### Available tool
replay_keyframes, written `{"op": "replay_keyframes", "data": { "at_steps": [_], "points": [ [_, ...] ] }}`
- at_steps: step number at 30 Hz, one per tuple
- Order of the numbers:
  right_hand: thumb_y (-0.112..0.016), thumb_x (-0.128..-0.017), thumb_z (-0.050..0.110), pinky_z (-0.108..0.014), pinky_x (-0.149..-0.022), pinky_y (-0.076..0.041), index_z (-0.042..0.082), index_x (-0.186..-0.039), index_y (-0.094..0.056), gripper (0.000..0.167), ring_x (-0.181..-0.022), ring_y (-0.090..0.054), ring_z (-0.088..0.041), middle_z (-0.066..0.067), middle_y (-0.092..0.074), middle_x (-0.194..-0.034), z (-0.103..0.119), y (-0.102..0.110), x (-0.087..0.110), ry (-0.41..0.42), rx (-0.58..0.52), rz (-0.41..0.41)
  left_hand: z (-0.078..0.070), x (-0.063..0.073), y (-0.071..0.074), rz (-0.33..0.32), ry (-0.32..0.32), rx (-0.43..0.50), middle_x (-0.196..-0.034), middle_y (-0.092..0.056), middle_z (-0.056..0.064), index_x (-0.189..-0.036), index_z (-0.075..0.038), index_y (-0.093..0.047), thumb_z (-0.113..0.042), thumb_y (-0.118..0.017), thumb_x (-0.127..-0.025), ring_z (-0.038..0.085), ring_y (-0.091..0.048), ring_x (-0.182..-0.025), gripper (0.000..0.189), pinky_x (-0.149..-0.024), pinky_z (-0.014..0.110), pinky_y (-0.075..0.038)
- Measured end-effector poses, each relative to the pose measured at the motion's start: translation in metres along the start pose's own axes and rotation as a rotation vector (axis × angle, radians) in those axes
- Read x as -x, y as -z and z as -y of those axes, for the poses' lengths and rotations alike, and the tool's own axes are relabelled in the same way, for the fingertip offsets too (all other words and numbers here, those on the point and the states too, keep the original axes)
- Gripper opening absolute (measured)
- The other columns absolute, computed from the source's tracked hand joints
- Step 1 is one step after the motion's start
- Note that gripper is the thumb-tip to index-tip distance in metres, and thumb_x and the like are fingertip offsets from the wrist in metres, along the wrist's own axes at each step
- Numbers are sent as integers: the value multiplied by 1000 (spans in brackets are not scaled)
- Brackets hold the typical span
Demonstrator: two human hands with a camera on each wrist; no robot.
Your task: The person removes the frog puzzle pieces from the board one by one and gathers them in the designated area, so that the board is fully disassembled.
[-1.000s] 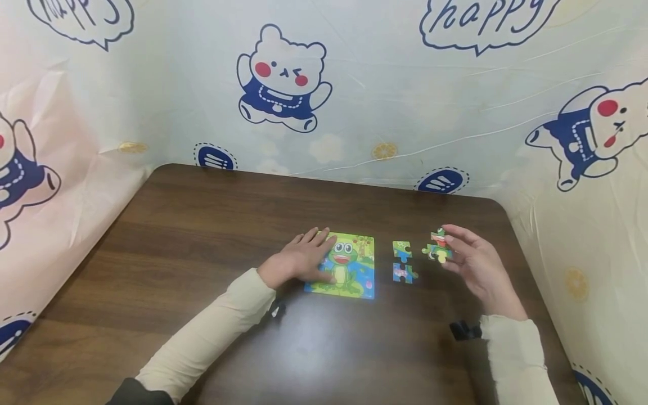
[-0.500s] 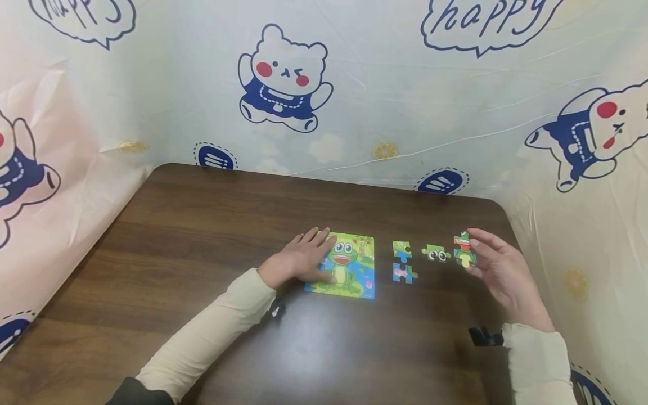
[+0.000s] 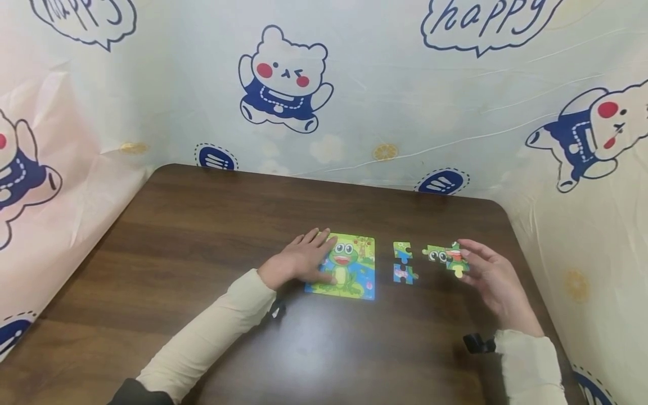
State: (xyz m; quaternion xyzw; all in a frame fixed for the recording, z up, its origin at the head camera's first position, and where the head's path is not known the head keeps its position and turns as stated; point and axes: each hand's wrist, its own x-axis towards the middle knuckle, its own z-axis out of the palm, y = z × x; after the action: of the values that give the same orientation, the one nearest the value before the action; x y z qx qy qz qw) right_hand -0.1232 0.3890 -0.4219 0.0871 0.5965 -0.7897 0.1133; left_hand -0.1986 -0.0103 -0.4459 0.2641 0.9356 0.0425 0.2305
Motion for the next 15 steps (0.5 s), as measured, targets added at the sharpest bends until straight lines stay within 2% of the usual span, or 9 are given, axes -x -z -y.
{"op": "replay_keyframes", "data": {
  "at_steps": [7, 15],
  "points": [
    [-60, -103, 16, -25, -66, -60, 28, -113, -76, 22, -74, -69, -9, 9, -71, -95, -23, 1, -6, -81, 89, -86, 0, 0, 1, 5, 5, 2, -173, -1, 3, -165, -23, -12, -70, -61, -89, 29, -1, -160, 102, -128, 52, -14],
    [-63, -102, 22, -24, -71, -59, 34, -116, -73, 21, -81, -66, -4, 18, -69, -98, -43, 1, -8, -143, 211, -116, 0, 0, 0, -2, 1, -7, -173, -2, 3, -165, -23, -12, -70, -61, -89, 28, -2, -160, 103, -128, 51, -14]
  ]
}}
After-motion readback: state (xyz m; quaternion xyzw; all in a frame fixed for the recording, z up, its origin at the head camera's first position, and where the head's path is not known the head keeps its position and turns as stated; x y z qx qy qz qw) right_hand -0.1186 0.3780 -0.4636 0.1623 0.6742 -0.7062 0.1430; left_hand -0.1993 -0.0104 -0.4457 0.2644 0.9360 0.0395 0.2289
